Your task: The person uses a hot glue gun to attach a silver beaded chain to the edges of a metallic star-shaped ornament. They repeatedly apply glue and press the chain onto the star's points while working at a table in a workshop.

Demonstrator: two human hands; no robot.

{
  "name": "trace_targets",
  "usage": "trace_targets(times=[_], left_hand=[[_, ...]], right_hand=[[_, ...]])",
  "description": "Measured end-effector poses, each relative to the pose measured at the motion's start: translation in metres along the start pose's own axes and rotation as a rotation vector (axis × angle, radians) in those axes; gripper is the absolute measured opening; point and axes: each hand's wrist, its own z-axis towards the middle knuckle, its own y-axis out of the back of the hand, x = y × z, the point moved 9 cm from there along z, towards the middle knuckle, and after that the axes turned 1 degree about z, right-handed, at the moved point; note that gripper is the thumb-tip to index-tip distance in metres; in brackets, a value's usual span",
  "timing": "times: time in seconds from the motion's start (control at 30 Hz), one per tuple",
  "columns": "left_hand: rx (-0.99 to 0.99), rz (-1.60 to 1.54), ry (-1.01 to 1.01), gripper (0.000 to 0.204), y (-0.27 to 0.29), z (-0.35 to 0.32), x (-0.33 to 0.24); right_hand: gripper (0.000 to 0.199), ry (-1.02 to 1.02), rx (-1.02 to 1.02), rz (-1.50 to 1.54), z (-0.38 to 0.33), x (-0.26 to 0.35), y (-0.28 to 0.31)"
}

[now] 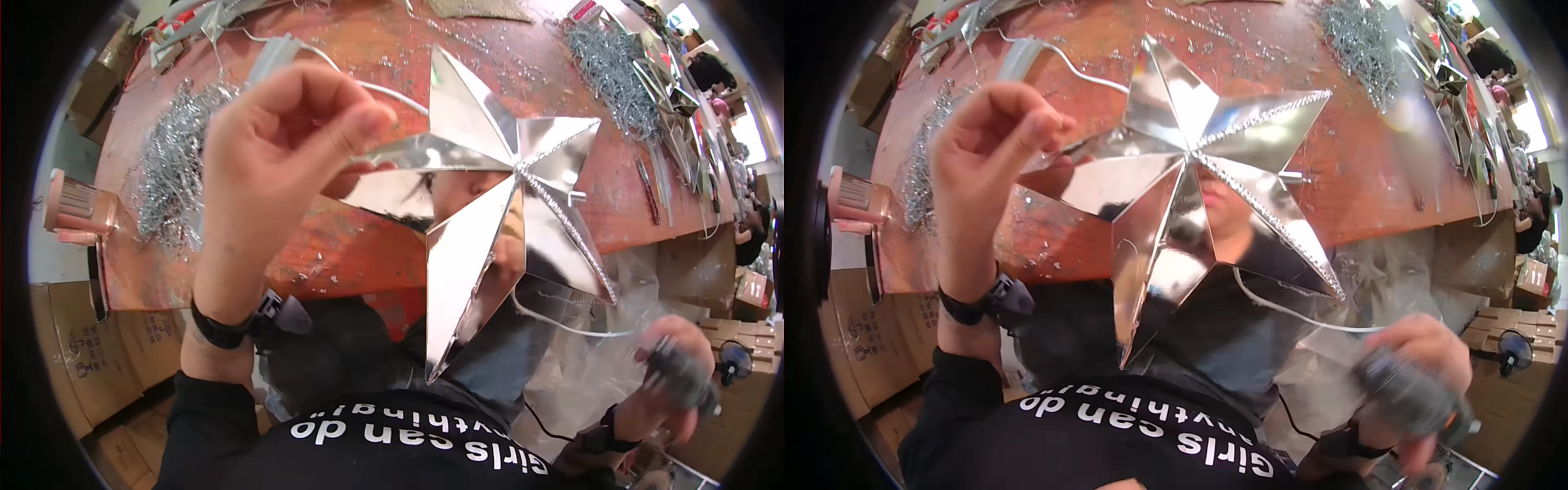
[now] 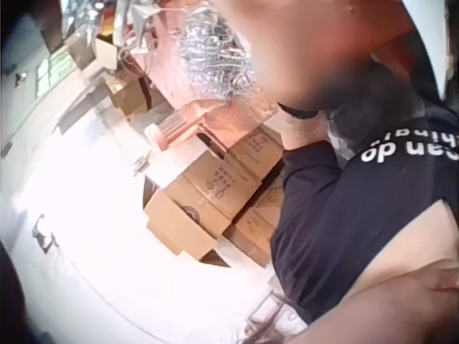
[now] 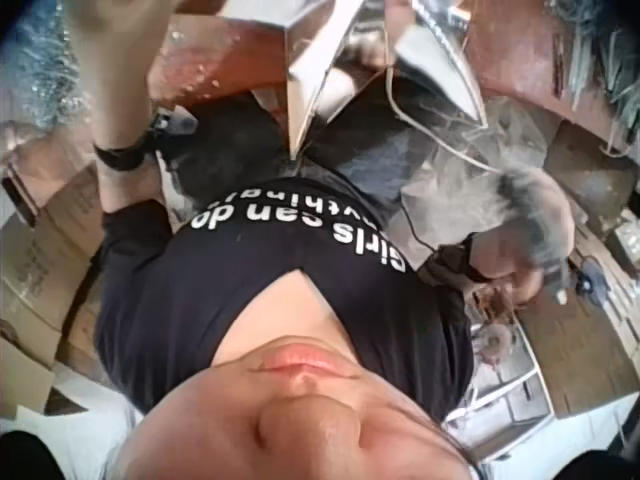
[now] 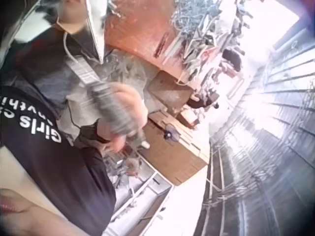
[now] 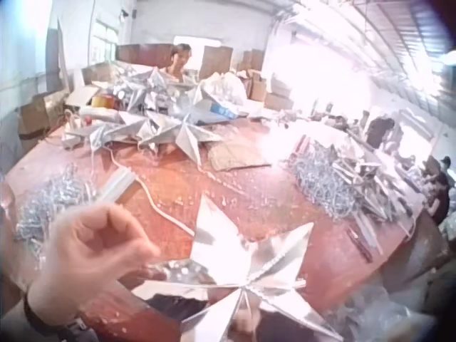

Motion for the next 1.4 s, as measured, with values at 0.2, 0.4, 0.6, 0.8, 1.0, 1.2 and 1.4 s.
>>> trace_targets(times=[0.2,0.4,0.6,0.8,1.0,1.2,1.4], left_hand=[[-0.034,-0.331,0.151,0.013,-0.018,-0.039,0.006],[0.139,-0.602,0.14,0.017,-0.06,-0.073,-0.005],[0.213,-0.209,0.081,0.005,-0.039,-0.08,-0.01],[0.046,0.215,-0.252,0.062,-0.034,-0.089,-0.017],[0.241,0.544,-0.445,0.081,-0.108,-0.108,-0.031],[0.228,0.35,-0.409,0.055,-0.112,-0.102,-0.017],[0.198,0.328,-0.52,0.043,-0.109,-0.101,-0.027]], right_hand=[[0.027,-0.877,-0.585,-0.3,-0.041,-0.128,0.074],[0.045,-0.607,-0.285,-0.388,0.005,-0.169,0.072],[0.054,-0.387,-0.466,-0.476,0.01,-0.087,0.045],[0.087,-0.287,-0.476,-0.485,0.002,-0.056,-0.019],[0.079,-0.548,-0.57,-0.224,-0.045,-0.084,0.011],[0.084,-0.796,-0.506,0.182,-0.073,-0.105,-0.018],[0.095,-0.785,-0.365,0.591,-0.044,-0.108,-0.044]])
